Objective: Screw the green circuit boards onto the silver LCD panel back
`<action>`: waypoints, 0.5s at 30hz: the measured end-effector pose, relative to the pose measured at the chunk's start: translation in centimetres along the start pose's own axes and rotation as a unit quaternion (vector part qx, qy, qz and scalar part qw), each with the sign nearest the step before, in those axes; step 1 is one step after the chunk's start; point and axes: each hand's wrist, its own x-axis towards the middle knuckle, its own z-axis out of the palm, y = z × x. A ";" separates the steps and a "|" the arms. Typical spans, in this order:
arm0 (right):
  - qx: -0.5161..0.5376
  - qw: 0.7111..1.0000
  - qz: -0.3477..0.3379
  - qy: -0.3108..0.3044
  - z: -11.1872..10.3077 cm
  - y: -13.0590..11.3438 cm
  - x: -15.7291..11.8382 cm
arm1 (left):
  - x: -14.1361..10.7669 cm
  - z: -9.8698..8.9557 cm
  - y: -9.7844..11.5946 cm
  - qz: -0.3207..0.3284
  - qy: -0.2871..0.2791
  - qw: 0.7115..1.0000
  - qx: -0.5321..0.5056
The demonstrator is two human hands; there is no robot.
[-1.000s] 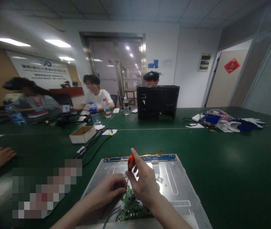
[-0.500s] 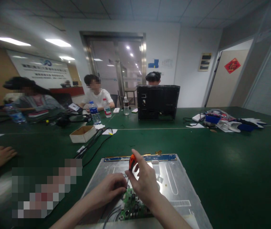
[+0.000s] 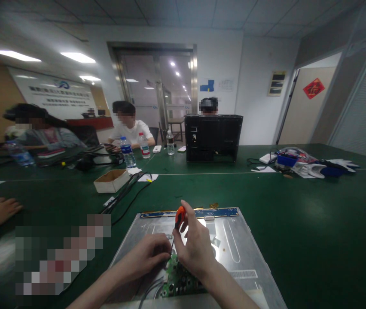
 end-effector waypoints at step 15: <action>0.007 1.000 -0.017 -0.014 0.0 0.3 0.0 | 0.1 0.0 -0.2 0.004 -0.006 1.000 0.013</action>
